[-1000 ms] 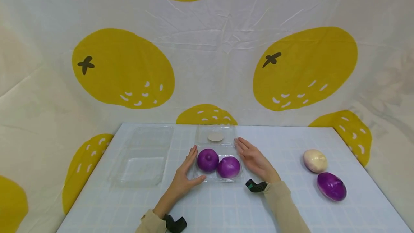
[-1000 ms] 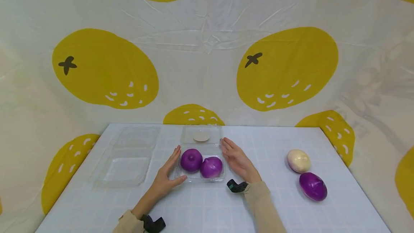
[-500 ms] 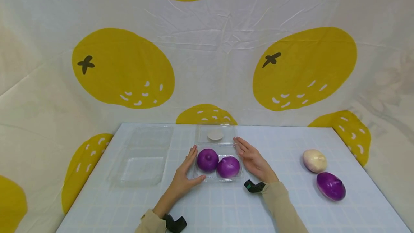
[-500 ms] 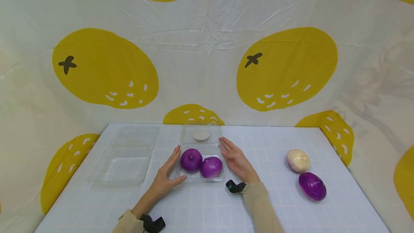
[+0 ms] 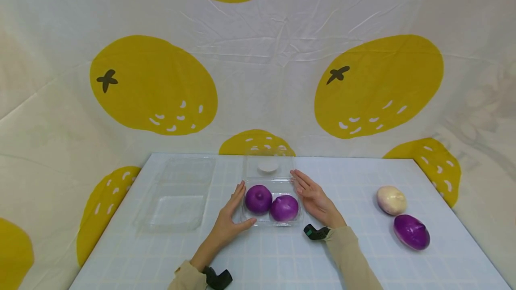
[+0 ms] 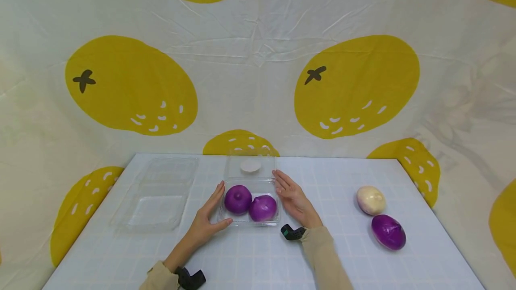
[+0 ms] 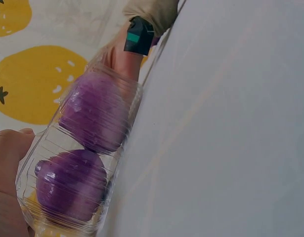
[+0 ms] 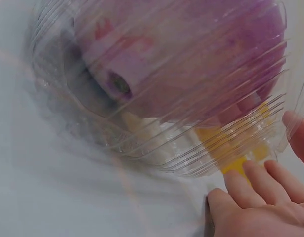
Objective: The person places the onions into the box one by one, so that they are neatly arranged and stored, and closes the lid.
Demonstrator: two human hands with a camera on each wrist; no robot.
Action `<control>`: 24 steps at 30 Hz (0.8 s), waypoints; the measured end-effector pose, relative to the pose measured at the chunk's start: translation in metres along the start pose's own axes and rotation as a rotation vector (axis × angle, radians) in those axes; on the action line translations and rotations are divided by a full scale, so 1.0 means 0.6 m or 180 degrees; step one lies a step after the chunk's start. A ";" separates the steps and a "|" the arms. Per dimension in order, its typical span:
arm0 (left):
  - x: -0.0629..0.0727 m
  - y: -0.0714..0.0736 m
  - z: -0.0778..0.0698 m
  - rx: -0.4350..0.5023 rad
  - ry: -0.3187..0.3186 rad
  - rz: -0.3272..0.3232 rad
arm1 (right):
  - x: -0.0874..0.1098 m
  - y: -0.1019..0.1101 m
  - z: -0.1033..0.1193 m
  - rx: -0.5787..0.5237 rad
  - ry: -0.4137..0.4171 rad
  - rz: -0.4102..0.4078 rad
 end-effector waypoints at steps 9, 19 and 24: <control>-0.002 0.004 -0.015 0.0000 0.0018 0.0005 | -0.004 0.003 -0.001 0.0069 0.0090 -0.0036; -0.001 0.002 -0.003 -0.0013 0.0080 0.0013 | -0.005 0.001 0.001 0.0138 0.0194 0.0043; 0.001 0.000 0.007 0.0003 0.0105 0.0031 | -0.004 -0.001 0.002 0.0161 0.0231 0.0054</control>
Point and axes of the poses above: each hand's wrist, its own x-axis away from the middle knuckle, its own y-axis out of the back of the hand, z = x × y, the point moved 5 cm from there along -x, towards the middle knuckle, and after that the axes turned 4 degrees about -z, right-handed, at the moved point
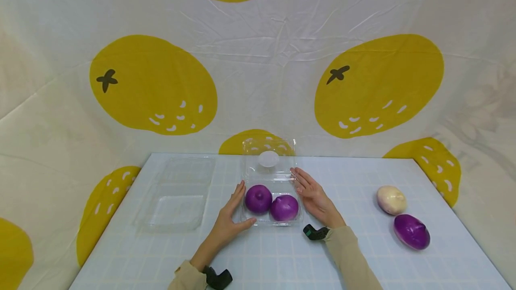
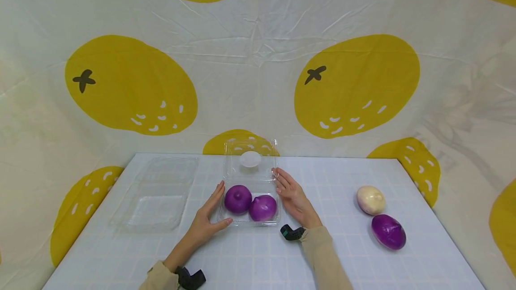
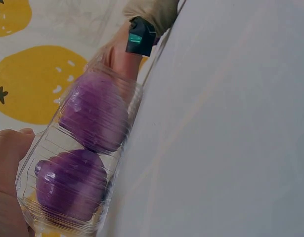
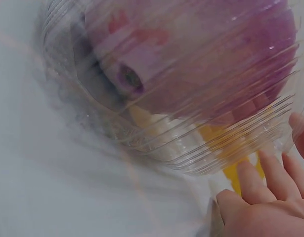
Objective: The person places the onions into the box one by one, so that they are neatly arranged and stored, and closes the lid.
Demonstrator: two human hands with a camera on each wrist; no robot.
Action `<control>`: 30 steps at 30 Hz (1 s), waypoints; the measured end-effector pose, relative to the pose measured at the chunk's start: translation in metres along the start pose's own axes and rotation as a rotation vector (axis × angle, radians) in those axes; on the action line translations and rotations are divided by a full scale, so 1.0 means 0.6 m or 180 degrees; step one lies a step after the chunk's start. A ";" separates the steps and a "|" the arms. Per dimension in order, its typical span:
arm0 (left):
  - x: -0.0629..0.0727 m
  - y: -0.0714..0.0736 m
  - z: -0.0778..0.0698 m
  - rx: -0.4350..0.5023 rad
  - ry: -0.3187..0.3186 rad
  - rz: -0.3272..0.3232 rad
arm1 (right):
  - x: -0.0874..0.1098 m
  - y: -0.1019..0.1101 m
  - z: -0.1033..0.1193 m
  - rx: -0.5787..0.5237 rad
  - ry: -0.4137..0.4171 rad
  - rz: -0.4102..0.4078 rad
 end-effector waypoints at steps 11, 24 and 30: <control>-0.002 0.002 -0.017 0.0006 -0.0045 0.0013 | -0.004 0.002 0.002 0.0344 0.0302 0.0215; 0.005 -0.010 0.054 -0.0026 -0.0169 0.0013 | -0.003 -0.001 0.013 0.0917 0.0636 0.0218; 0.005 -0.009 0.056 -0.0058 -0.0090 0.0039 | -0.001 -0.007 0.019 0.1265 0.0687 0.0038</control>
Point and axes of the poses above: each hand's wrist, its own x-axis away from the middle knuckle, its own y-axis out of the back of the hand, z = x × y, the point moved 5 cm from there along -x, towards the middle knuckle, and after that the axes turned 4 degrees about -z, right-handed, at the moved point
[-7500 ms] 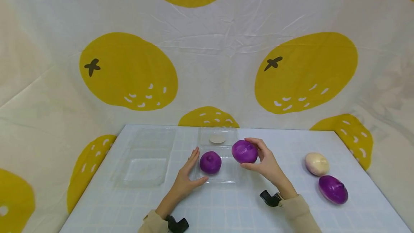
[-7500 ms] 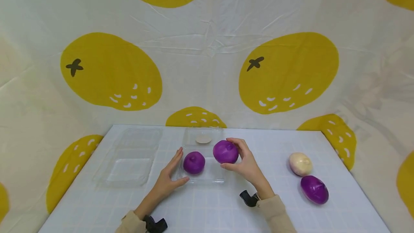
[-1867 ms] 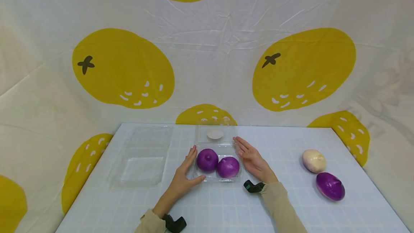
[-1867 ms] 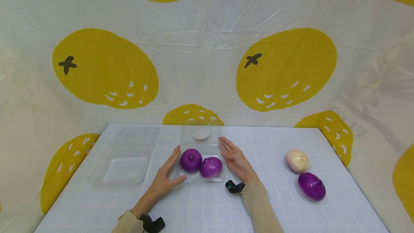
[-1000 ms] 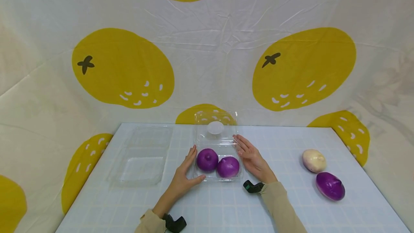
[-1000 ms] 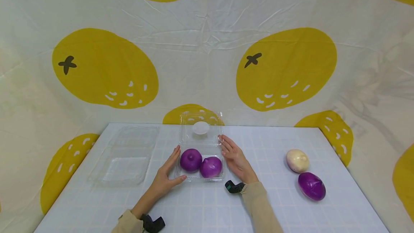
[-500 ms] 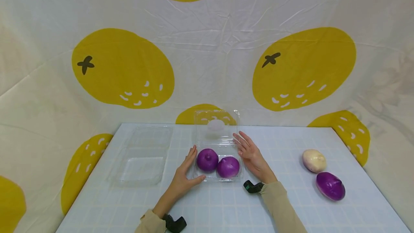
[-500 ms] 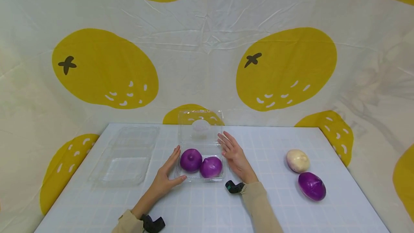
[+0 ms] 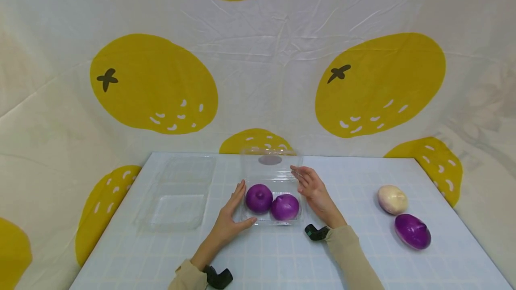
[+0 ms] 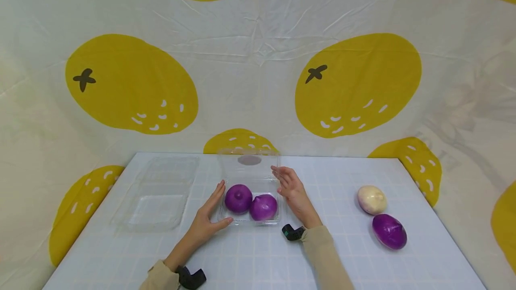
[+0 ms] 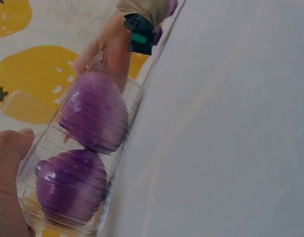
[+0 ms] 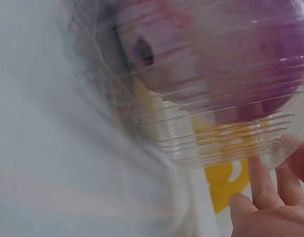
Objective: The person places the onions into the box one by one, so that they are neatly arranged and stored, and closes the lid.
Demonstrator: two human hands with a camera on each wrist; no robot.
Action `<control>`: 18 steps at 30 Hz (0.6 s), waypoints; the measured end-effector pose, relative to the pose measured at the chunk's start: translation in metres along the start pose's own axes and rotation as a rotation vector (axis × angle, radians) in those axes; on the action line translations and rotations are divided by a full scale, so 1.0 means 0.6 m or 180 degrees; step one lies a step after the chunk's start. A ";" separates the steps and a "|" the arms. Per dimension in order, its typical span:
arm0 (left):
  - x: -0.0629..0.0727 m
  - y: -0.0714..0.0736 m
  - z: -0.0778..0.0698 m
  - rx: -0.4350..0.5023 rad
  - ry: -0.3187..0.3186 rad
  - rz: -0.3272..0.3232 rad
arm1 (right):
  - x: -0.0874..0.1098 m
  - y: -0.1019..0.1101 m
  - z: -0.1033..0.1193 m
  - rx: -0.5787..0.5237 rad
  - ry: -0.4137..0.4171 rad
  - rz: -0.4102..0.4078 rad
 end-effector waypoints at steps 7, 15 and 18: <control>-0.002 0.000 -0.009 -0.0023 0.0038 -0.0039 | 0.002 -0.006 0.024 0.0679 0.0090 -0.0143; -0.010 0.012 -0.065 0.0067 0.0013 -0.0064 | 0.005 -0.011 0.057 0.0901 -0.0174 -0.0348; -0.011 0.014 -0.076 0.0067 0.0079 -0.0029 | 0.007 -0.015 0.073 0.0892 -0.0153 -0.0399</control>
Point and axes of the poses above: each hand's wrist, its own x-axis away from the middle knuckle, its own y-axis out of the back of the hand, z = x × y, the point moved 5 cm from there along -x, towards the middle knuckle, and after that the axes turned 4 degrees about -z, right-handed, at the moved point
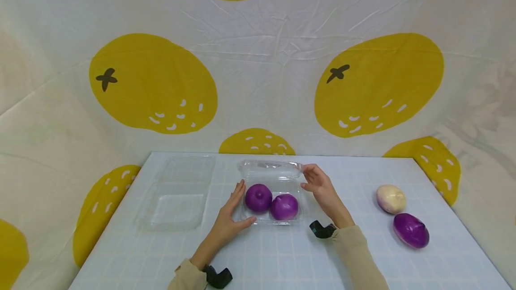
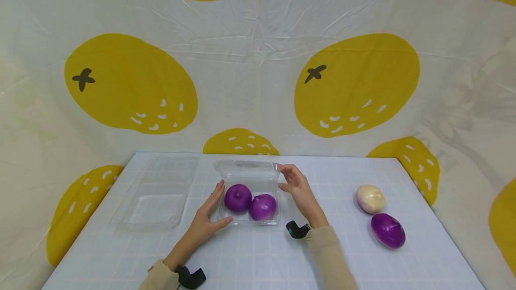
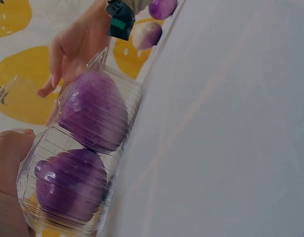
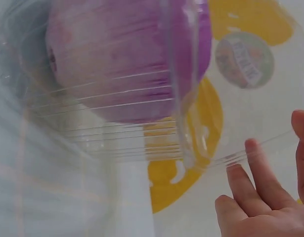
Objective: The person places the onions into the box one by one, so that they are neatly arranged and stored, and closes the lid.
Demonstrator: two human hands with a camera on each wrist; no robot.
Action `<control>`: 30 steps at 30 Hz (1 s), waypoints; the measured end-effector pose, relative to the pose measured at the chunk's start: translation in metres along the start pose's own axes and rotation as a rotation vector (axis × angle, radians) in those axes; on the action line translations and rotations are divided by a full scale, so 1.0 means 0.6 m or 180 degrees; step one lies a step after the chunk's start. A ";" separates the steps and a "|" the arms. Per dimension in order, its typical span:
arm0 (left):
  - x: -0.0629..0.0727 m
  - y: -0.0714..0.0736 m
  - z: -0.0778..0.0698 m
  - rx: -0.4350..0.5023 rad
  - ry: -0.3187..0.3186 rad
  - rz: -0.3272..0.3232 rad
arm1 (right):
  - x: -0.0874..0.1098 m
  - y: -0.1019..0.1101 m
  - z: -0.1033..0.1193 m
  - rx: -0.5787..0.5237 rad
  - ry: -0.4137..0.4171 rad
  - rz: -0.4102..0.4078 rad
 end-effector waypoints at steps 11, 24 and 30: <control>0.009 -0.011 0.054 -0.0018 0.0089 -0.0048 | 0.008 -0.013 0.056 0.0223 0.0067 0.0016; 0.012 -0.012 0.072 -0.0107 0.0144 -0.0047 | 0.013 -0.012 0.056 0.0573 -0.0278 0.0068; 0.010 -0.004 0.028 -0.0103 0.0236 -0.0153 | 0.022 -0.008 0.055 0.0725 -0.0469 0.0289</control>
Point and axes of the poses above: each hand's wrist, its own x-axis away from the middle knuckle, its own y-axis out of the back of the hand, z = x × y, the point moved 5 cm from there along -x, towards the middle knuckle, and after that the axes turned 4 degrees about -z, right-handed, at the moved point
